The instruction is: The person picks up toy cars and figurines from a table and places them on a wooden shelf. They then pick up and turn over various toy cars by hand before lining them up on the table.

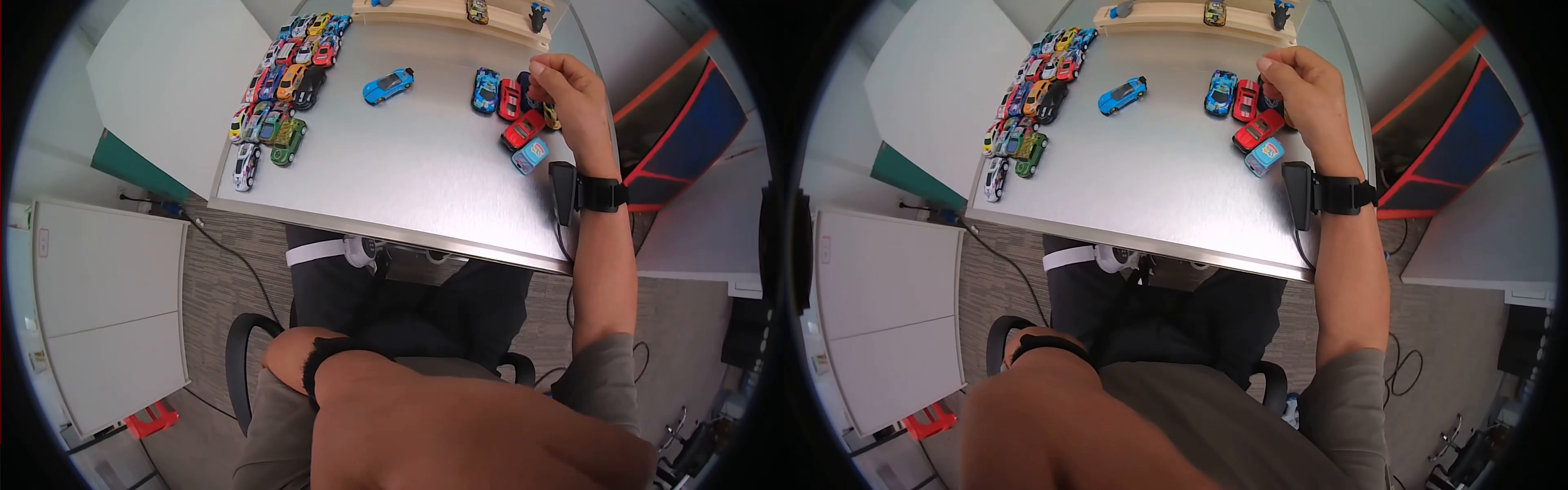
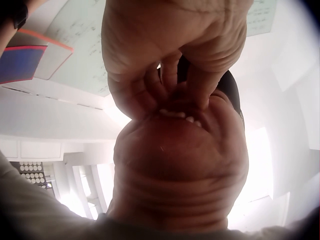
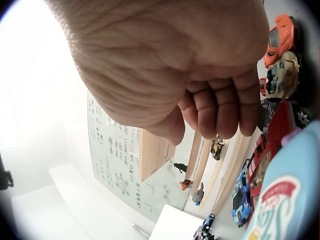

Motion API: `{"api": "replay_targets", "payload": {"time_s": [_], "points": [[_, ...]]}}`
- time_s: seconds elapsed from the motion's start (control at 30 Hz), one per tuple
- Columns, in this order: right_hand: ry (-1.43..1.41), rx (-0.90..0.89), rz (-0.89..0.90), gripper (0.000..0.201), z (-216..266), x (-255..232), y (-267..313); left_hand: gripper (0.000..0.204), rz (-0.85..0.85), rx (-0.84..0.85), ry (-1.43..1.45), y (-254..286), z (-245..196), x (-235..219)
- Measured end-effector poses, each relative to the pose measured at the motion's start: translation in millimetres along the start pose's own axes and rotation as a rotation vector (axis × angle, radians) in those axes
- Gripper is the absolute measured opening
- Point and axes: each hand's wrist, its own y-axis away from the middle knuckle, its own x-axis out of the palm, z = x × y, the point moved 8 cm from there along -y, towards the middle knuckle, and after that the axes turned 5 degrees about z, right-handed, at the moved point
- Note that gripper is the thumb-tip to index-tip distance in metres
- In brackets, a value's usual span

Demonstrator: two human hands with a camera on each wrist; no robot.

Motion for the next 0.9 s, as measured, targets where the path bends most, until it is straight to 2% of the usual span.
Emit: {"api": "replay_targets", "payload": {"time_s": [0.43, 0.67, 0.73, 0.8, 0.9], "points": [[0.042, -0.059, 0.021, 0.024, 5, 2, 0, 0.035, 0.046, -0.038, 0.002, -1, -4, -5], [0.038, -0.028, 0.003, 0.023, 4, 1, 1, 0.029, 0.132, -0.086, -0.150, -4, -12, -27], [-0.011, -0.058, 0.013, 0.020, 7, 3, 1, 0.028, 0.116, -0.216, -0.308, -3, -17, -40], [-0.019, -0.076, 0.001, 0.019, 9, 3, 2, 0.027, 0.010, -0.539, -0.575, 2, -21, -60], [-0.048, -0.099, -0.008, 0.017, 8, -1, 1, 0.028, -0.075, -0.775, -1.148, -2, -39, -92]]}}
